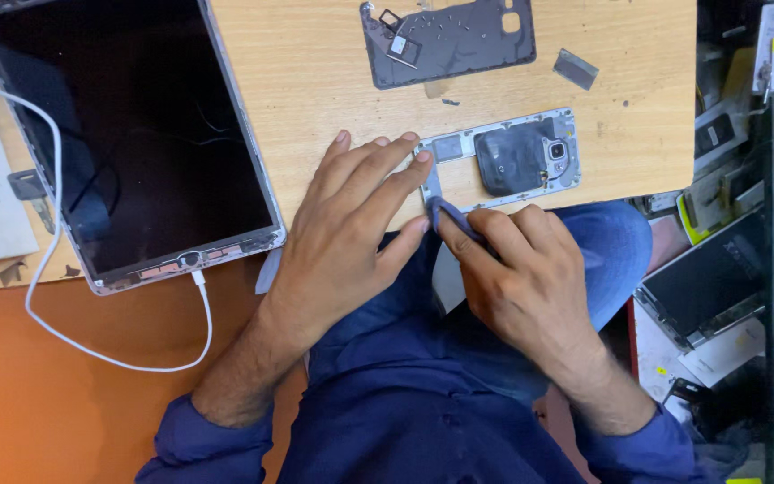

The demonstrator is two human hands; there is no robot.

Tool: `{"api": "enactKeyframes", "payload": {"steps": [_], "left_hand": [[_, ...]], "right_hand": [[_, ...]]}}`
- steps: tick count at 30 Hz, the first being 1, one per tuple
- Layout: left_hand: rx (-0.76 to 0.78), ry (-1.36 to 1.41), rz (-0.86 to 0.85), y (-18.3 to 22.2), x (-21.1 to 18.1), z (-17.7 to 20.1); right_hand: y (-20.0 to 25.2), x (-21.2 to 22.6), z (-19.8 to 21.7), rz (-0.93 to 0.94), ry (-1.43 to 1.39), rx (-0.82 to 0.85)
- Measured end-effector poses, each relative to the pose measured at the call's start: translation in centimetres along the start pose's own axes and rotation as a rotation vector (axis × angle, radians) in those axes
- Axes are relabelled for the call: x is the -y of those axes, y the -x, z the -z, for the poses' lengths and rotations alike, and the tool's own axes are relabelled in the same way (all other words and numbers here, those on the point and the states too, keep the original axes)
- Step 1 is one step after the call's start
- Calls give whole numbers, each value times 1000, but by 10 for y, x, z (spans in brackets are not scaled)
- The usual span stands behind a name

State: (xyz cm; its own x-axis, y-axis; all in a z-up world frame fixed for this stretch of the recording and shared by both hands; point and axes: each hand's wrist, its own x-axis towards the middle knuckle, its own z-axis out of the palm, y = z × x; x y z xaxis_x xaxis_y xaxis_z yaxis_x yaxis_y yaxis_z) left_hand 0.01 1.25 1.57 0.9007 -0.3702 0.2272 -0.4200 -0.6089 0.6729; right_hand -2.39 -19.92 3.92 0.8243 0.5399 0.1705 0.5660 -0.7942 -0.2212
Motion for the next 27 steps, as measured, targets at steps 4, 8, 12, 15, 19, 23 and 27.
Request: {"api": "enactKeyframes", "payload": {"steps": [4,8,12,15,19,23,27], "left_hand": [[-32,-7,-5,0,1,-2],[-79,52,41,-1,-1,-1],[-121,-50,44,-1,0,-10],[-179,-11,25,6,6,-18],[-263,-125,-84,21,7,-29],[-290,-318,-235,38,5,-51],[-317,-460,-250,40,8,-65]], "right_hand": [[-21,13,-3,-93,37,-57],[-23,23,0,-126,10,-60],[-9,25,1,-168,-28,-52],[-3,19,-5,-176,-28,-40],[-8,10,-5,-189,-107,-20],[-12,7,1,-192,-221,-18],[-18,7,8,-220,-210,15]]}}
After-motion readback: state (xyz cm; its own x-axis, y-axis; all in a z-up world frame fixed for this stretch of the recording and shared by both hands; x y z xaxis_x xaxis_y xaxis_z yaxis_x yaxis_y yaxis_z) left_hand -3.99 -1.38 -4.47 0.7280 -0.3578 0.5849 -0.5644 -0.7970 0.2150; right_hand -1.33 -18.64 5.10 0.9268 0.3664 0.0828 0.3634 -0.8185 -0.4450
